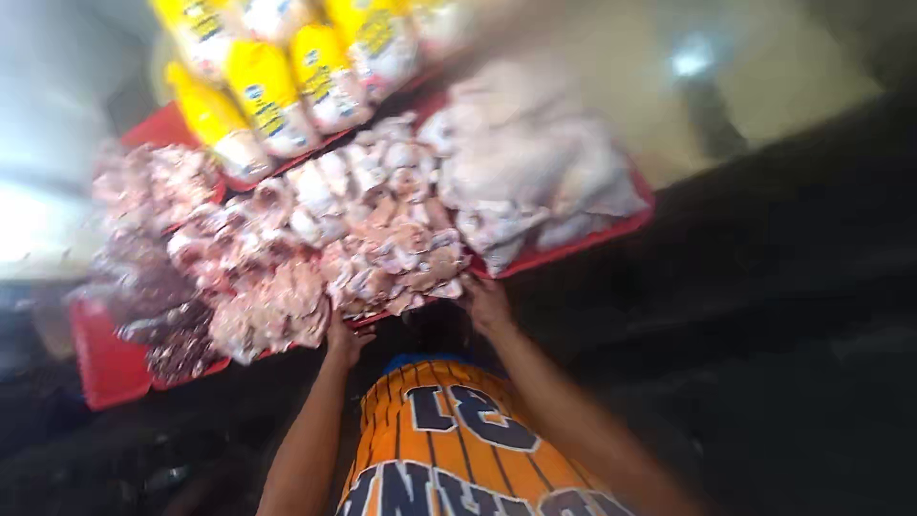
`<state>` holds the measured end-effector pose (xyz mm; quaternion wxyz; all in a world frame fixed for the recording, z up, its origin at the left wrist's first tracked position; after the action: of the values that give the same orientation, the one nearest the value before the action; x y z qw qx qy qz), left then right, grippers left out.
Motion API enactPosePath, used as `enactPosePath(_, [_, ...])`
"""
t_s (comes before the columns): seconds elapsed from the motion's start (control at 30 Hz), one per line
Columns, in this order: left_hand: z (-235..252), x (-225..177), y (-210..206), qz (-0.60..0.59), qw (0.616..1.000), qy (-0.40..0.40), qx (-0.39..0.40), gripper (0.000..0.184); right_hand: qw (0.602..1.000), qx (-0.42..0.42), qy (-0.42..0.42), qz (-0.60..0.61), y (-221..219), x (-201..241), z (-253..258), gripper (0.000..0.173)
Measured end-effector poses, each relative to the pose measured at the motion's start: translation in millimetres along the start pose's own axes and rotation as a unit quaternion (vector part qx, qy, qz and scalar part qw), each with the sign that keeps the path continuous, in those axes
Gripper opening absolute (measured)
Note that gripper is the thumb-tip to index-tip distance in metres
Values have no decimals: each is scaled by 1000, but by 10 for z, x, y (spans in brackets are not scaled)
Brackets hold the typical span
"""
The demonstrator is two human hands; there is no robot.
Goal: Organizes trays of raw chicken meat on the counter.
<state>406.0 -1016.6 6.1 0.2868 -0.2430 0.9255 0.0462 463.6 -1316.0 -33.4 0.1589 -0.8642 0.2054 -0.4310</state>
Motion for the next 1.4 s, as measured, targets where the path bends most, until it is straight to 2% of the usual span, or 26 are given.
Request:
enactPosePath(0.1, [5,137,333,0,994,-20,105,71,995,33,-30,-86,90,78,-52,37])
enactPosePath(0.17, [-23,350,691,-6,992,-21,121,68,991,45,-60,-107,124,23,-174,39])
enactPosePath(0.3, [-121,692,1576,-92,995,-31,-5,65,970,74,-147,-179,-28,-386,-400,38])
enactPosePath(0.37, [-188,695,1995,-173,981,-69,-59,63,946,104,-189,-244,-256,-664,-440,36])
enactPosePath(0.47, [-239,509,2560,-230,960,-129,-93,63,899,183,-223,-329,-809,-995,-452,36])
enactPosePath(0.57, [-114,170,3015,-239,956,-157,-66,59,863,264,-234,-363,-1470,-1302,-426,38])
enactPosePath(0.63, [-3,-57,3188,-225,964,-141,-21,53,861,291,-233,-347,-1857,-1578,-431,41])
enactPosePath(0.7, [99,-284,3248,-207,972,-114,18,49,899,259,-209,-285,-2241,-1823,-422,38])
enactPosePath(0.77, [182,-413,3268,-193,977,-88,30,46,959,171,-150,-169,-2539,-1998,-425,30])
enactPosePath(0.83, [243,-505,3258,-195,978,-75,19,43,986,113,-99,-67,-2680,-2011,-385,32])
enactPosePath(0.97, [218,-606,3276,-183,980,-78,24,50,989,108,-96,14,-2709,-2030,-373,30])
enactPosePath(1.03, [254,-661,3230,-157,984,-79,-6,54,990,101,-92,20,-2756,-2062,-327,27])
enactPosePath(1.17, [324,-625,3102,-79,988,-77,-111,60,996,70,-48,-36,-2782,-2118,-314,22])
enactPosePath(1.3, [365,-576,3046,-45,986,-83,-134,58,992,60,11,-112,-2811,-2003,-353,20])
enactPosePath(1.4, [344,-528,2997,-40,987,-75,-136,55,990,67,21,-122,-2740,-1979,-390,21])
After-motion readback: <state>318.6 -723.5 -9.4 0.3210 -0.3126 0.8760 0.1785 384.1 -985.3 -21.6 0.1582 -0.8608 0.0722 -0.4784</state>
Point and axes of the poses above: each hand's wrist, its own z-axis towards the middle knuckle, its own y-axis out of the back of the hand, x = y × z, the point moved 2 cm from there along z, towards the middle knuckle, and after that the axes turned 12 degrees about x, right-handed, at the moved point
